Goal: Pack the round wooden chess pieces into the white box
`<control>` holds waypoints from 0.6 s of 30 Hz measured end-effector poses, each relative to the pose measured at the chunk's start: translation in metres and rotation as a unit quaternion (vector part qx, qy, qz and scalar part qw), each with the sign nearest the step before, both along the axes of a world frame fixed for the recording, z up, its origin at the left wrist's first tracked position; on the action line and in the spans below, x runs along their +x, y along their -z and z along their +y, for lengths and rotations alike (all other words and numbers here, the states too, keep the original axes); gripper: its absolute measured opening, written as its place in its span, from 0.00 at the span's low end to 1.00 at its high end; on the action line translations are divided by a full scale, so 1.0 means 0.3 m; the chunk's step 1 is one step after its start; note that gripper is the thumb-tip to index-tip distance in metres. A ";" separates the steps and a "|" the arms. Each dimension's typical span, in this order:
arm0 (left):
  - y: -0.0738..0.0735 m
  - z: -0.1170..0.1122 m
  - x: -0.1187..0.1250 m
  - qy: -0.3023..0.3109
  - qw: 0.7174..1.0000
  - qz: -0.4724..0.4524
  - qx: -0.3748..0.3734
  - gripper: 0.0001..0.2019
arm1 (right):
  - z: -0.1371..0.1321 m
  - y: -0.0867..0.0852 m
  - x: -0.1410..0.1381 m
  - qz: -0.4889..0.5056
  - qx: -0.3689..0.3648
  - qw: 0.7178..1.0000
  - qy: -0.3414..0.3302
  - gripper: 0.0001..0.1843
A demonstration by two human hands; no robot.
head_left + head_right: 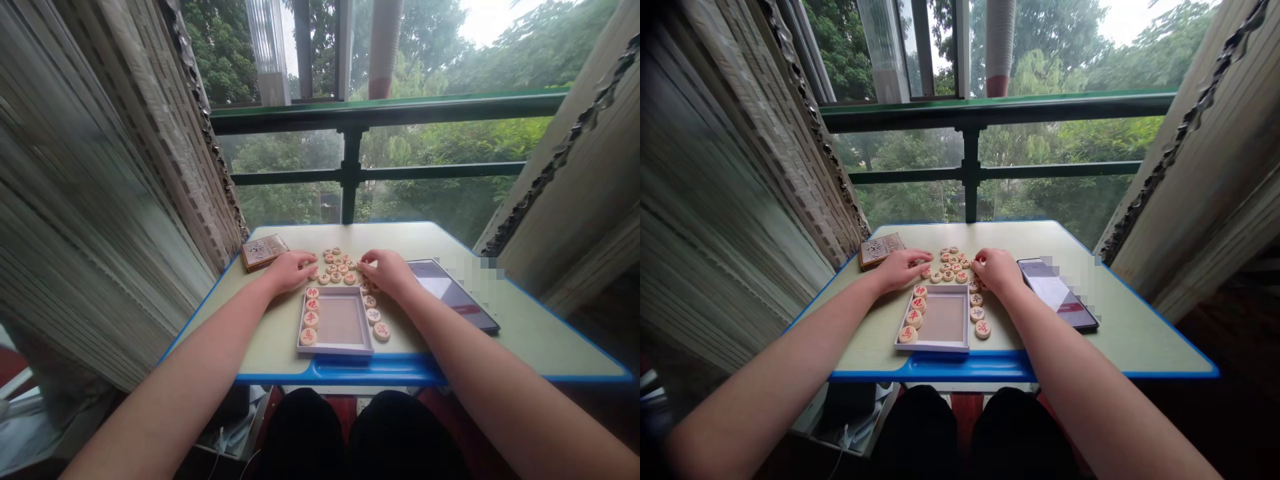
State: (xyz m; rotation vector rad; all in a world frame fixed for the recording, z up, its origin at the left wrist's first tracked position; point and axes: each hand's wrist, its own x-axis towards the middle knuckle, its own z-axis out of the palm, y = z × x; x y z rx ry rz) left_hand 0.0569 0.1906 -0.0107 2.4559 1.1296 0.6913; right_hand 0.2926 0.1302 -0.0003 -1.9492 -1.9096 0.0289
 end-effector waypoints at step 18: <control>0.050 0.053 0.044 0.009 0.989 -0.133 -0.062 0.18 | 0.069 -0.056 -0.054 -0.053 -0.030 0.998 -0.024 0.18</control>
